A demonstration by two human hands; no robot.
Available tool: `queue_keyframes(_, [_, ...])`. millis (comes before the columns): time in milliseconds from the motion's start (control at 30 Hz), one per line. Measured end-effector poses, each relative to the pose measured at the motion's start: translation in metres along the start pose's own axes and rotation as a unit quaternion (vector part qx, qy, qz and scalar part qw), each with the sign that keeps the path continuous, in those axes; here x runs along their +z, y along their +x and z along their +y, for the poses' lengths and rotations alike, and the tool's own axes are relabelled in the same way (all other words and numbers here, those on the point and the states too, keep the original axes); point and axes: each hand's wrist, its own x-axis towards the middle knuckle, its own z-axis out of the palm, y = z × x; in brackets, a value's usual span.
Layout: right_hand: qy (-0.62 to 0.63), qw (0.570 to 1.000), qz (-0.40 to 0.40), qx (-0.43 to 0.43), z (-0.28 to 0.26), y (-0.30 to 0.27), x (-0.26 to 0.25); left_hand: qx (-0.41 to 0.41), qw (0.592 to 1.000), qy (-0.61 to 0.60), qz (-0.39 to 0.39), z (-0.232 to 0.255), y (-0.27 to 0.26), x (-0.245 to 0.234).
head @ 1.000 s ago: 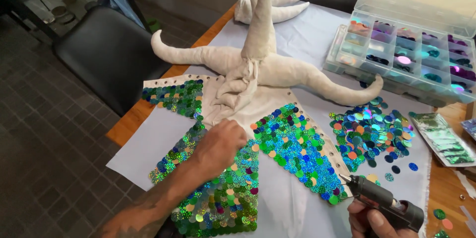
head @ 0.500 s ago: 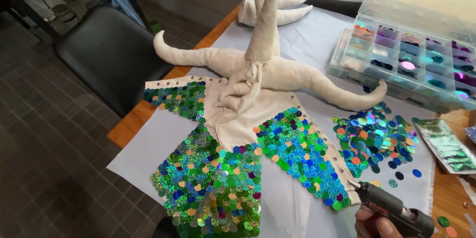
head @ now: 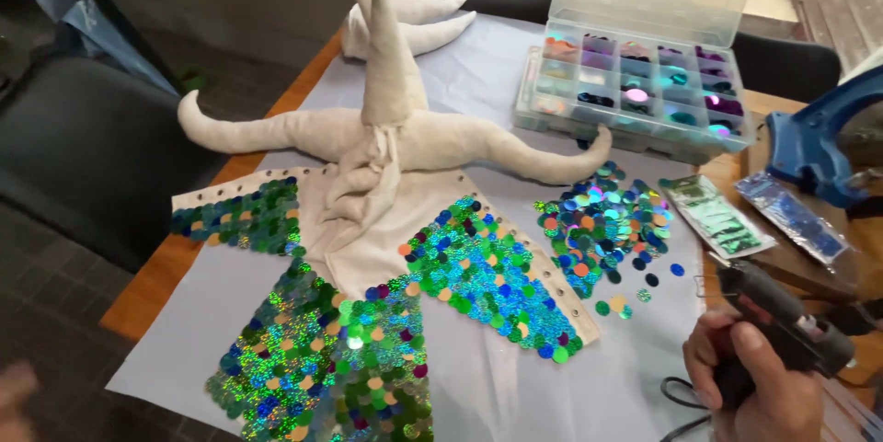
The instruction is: Gluing sequins onto a white fabric headpiece using a hot glue gun.
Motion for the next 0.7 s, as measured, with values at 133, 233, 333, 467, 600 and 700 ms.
queue_keyframes(133, [-0.002,1.000,0.002,-0.014,0.005,0.005,-0.010,-0.003,0.995,0.101,0.028,0.130,0.018,0.085])
queue_keyframes(233, [-0.024,1.000,-0.002,-0.001,0.008,0.004,-0.008,-0.033,0.986,-0.070,-0.147,0.212,0.029,0.162])
queue_keyframes(333, [-0.016,1.000,0.016,-0.019,0.011,0.000,-0.007,0.095,0.944,-0.115,-0.296,0.279,0.034,0.248])
queue_keyframes(467, [-0.009,1.000,0.019,-0.006,0.010,-0.003,-0.008,0.200,0.894,-0.038,-0.398,0.298,0.029,0.354])
queue_keyframes(600, [0.001,1.000,0.021,0.000,0.009,-0.002,-0.011,0.241,0.856,0.031,-0.456,0.309,0.017,0.409])
queue_keyframes(700, [0.002,1.000,0.014,-0.009,0.006,-0.004,-0.009,0.303,0.830,0.048,-0.465,0.304,0.012,0.428])
